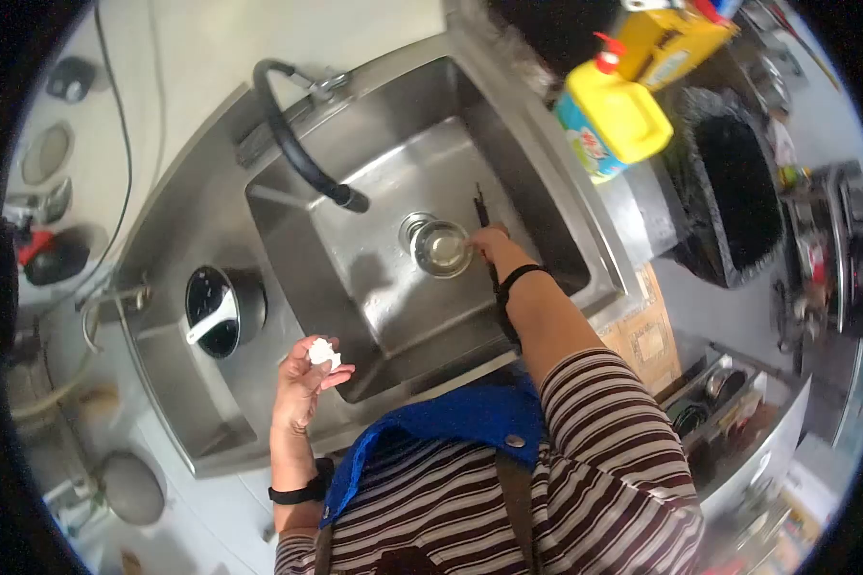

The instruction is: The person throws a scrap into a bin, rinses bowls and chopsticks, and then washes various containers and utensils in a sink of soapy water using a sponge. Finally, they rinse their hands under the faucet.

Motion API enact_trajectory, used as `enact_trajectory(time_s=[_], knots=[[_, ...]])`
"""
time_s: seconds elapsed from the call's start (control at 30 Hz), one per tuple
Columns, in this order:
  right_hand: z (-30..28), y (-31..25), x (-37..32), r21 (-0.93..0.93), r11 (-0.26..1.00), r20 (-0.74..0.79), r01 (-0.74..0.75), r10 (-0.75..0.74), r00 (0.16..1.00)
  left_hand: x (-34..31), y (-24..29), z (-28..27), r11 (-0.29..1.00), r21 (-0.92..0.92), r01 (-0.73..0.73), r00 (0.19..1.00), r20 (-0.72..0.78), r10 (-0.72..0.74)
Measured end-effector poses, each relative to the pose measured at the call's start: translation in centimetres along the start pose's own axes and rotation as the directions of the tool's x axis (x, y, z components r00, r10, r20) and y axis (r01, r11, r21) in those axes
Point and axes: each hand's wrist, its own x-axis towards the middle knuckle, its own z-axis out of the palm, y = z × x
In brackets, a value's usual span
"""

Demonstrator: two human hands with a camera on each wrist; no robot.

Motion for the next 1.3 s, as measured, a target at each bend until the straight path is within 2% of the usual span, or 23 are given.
enact_trajectory(time_s=[0.07, 0.1, 0.17, 0.2, 0.23, 0.3, 0.4, 0.5, 0.57, 0.67, 0.77, 0.8, 0.83, 0.9, 0.97, 1.03, 1.07, 1.1, 1.17, 1.2, 1.27, 1.3], knots=[[-1.2, 0.2, -0.9, -0.039, 0.993, -0.06, 0.111, -0.113, 0.992, 1.3, 0.5, 0.7, 0.995, 0.098, -0.007, 0.993, 0.117, -0.004], [-1.6, 0.6, -0.4, -0.02, 0.973, -0.004, 0.228, -0.229, 0.974, 1.9, 0.7, 1.0, 0.982, 0.189, -0.021, 0.991, 0.133, -0.004], [-2.6, 0.7, -2.3, 0.221, 0.93, 0.065, 0.294, -0.314, 0.947, 3.0, 1.3, 2.8, 0.967, 0.255, -0.031, 0.978, 0.206, -0.023], [-3.0, 0.7, -3.5, 0.341, 0.89, 0.099, 0.304, -0.356, 0.929, 3.3, 1.6, 4.1, 0.965, 0.256, -0.056, 0.971, 0.239, -0.007], [-3.5, -1.3, -8.0, 0.427, 0.897, 0.171, 0.115, -0.205, 0.964, 3.8, 1.9, 5.2, 0.96, 0.272, -0.073, 0.959, 0.282, -0.007], [-5.5, -2.6, -13.5, 0.442, 0.89, 0.335, 0.111, -0.279, 0.9, 4.5, 3.4, 8.1, 0.945, 0.308, -0.108, 0.94, 0.342, -0.004], [-10.0, -1.7, -19.0, 0.594, 0.786, 0.492, 0.172, -0.524, 0.695, 5.7, 5.4, 15.1, 0.953, 0.271, -0.135, 0.946, 0.321, 0.043], [-16.0, 1.8, -21.2, 0.702, 0.686, 0.428, 0.19, -0.62, 0.658, 8.0, 5.4, 23.4, 0.96, 0.229, -0.165, 0.918, 0.391, 0.064], [-20.1, 5.2, -22.0, 0.75, 0.63, 0.325, 0.202, -0.617, 0.717, 9.3, 4.8, 29.6, 0.974, 0.179, -0.137, 0.884, 0.467, 0.038], [-25.8, 10.4, -22.5, 0.805, 0.529, 0.144, 0.269, -0.614, 0.776, 10.1, 3.2, 38.9, 0.959, 0.269, -0.093, 0.879, 0.475, -0.048], [-30.0, 15.4, -22.7, 0.884, 0.38, -0.002, 0.271, -0.578, 0.816, 10.1, 2.0, 47.8, 0.985, 0.163, -0.055, 0.766, 0.64, -0.063], [-31.1, 16.8, -22.6, 0.914, 0.323, -0.026, 0.247, -0.56, 0.828, 10.9, 1.1, 50.8, 0.962, 0.189, -0.2, 0.751, 0.66, 0.026], [-32.1, 18.0, -22.5, 0.939, 0.264, -0.047, 0.222, -0.541, 0.84, 11.9, 0.2, 54.0, 0.916, 0.21, -0.341, 0.723, 0.682, 0.113], [-33.6, 19.9, -22.1, 0.955, 0.189, -0.103, 0.229, -0.514, 0.852, 13.8, -0.7, 61.2, 0.749, 0.205, -0.63, 0.542, 0.807, 0.235], [-34.6, 20.9, -21.5, 0.966, 0.108, -0.157, 0.235, -0.476, 0.865, 15.6, -2.6, 67.8, 0.37, 0.229, -0.9, 0.37, 0.85, 0.374], [-35.5, 21.1, -21.5, 0.963, 0.073, -0.205, 0.26, -0.428, 0.88, 18.2, -4.8, 72.1, -0.01, 0.252, -0.968, 0.214, 0.842, 0.495], [-35.8, 21.2, -21.5, 0.963, 0.049, -0.223, 0.267, -0.418, 0.881, 17.8, -5.2, 73.1, 0.018, 0.303, -0.953, 0.267, 0.808, 0.525], [-35.9, 21.3, -21.4, 0.962, 0.026, -0.238, 0.271, -0.409, 0.881, 17.5, -5.5, 73.0, 0.189, 0.293, -0.937, 0.348, 0.821, 0.453], [-36.0, 21.2, -21.4, 0.959, 0.008, -0.254, 0.283, -0.422, 0.87, 16.8, -6.1, 70.7, 0.51, 0.296, -0.808, 0.477, 0.836, 0.27], [-36.1, 20.9, -21.4, 0.957, 0.0, -0.263, 0.291, -0.431, 0.863, 16.4, -6.1, 68.6, 0.44, 0.345, -0.829, 0.464, 0.864, 0.196], [-36.3, 20.0, -21.1, 0.968, -0.027, -0.227, 0.248, -0.505, 0.833, 18.9, -9.2, 61.6, 0.583, 0.395, -0.71, 0.543, 0.835, 0.095], [-36.3, 19.3, -20.9, 0.974, -0.034, -0.205, 0.222, -0.54, 0.816, 18.9, -9.4, 57.6, 0.562, 0.463, -0.685, 0.578, 0.815, 0.034]])
